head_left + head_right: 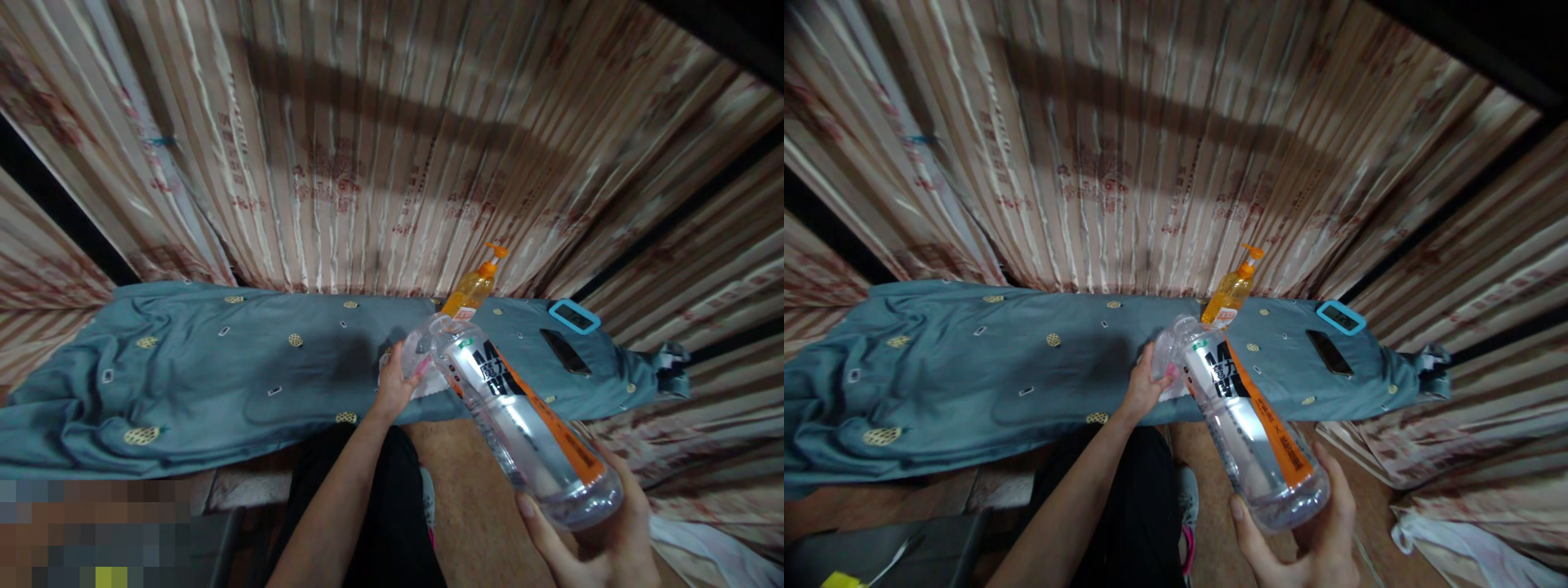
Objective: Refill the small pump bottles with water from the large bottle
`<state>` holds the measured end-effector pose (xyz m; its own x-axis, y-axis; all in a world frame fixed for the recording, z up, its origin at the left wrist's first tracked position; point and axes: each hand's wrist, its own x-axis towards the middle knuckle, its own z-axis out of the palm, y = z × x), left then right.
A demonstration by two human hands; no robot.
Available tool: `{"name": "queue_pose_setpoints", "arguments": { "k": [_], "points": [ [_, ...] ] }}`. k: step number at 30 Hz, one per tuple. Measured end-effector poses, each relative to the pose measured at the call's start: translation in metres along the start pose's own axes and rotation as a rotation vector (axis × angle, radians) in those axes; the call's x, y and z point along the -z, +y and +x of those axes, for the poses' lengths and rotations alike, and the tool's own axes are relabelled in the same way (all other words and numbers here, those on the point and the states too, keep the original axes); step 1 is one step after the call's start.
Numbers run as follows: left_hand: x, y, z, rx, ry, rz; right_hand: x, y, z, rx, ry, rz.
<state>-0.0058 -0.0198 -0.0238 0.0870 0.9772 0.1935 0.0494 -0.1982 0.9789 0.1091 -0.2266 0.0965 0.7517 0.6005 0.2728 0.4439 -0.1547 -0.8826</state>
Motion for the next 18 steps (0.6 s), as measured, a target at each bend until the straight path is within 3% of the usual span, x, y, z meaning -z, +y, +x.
{"name": "queue_pose_setpoints", "arguments": {
  "k": [10, 18],
  "points": [
    [0.000, 0.000, 0.000, -0.039, 0.015, -0.024, 0.004, 0.020, 0.002, 0.141, -0.017, -0.068],
    [0.000, 0.006, -0.001, 0.011, 0.011, 0.007, 0.001, 0.008, 0.000, 0.023, -0.014, -0.028]
  ]
}}
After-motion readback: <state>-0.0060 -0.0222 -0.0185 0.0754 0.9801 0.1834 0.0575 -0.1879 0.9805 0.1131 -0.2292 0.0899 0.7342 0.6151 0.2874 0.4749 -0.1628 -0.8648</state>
